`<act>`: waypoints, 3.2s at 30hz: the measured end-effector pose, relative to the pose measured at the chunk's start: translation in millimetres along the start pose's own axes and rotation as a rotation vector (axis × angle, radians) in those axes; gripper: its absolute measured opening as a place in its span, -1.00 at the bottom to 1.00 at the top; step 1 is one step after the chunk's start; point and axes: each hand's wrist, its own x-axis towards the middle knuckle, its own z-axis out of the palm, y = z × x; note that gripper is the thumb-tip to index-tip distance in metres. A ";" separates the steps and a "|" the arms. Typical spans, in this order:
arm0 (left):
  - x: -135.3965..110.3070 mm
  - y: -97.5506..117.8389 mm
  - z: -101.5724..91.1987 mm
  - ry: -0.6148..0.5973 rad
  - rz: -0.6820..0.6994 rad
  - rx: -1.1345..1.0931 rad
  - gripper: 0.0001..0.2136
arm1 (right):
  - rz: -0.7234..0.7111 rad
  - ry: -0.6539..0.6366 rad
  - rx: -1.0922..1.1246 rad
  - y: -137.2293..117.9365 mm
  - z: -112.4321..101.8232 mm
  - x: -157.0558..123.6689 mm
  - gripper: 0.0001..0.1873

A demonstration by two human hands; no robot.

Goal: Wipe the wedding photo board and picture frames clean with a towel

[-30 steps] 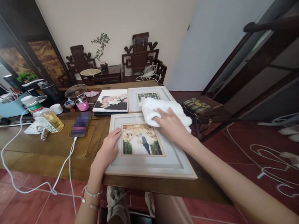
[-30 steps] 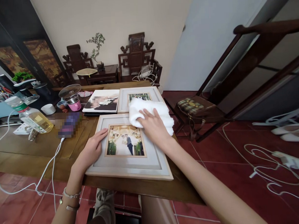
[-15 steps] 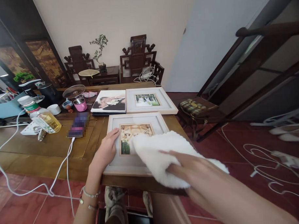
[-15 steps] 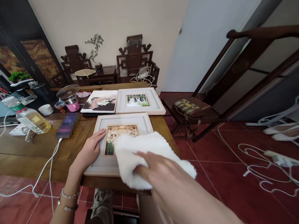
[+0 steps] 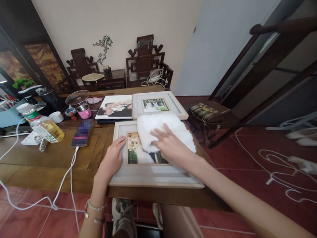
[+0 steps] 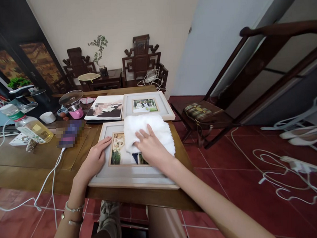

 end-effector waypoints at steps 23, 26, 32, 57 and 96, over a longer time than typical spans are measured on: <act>-2.8 1.0 -0.9 -0.006 -0.012 -0.039 -0.45 | 0.165 0.127 0.003 38.7 4.2 11.1 -0.45; -2.5 0.5 -0.2 -0.004 -0.004 -0.034 -0.45 | 0.132 0.053 0.026 26.8 5.5 7.5 -0.48; -2.1 1.7 0.1 -0.007 -0.001 0.003 -0.44 | -0.013 -0.070 0.152 -31.9 -31.8 -43.3 -0.53; -2.0 1.0 1.4 -0.013 -0.028 -0.007 -0.43 | 0.082 0.083 -0.007 10.3 7.2 2.5 -0.47; -1.6 3.9 -0.7 -0.011 -0.004 0.004 -0.46 | -0.012 -0.127 0.268 -32.4 -17.5 -26.8 -0.48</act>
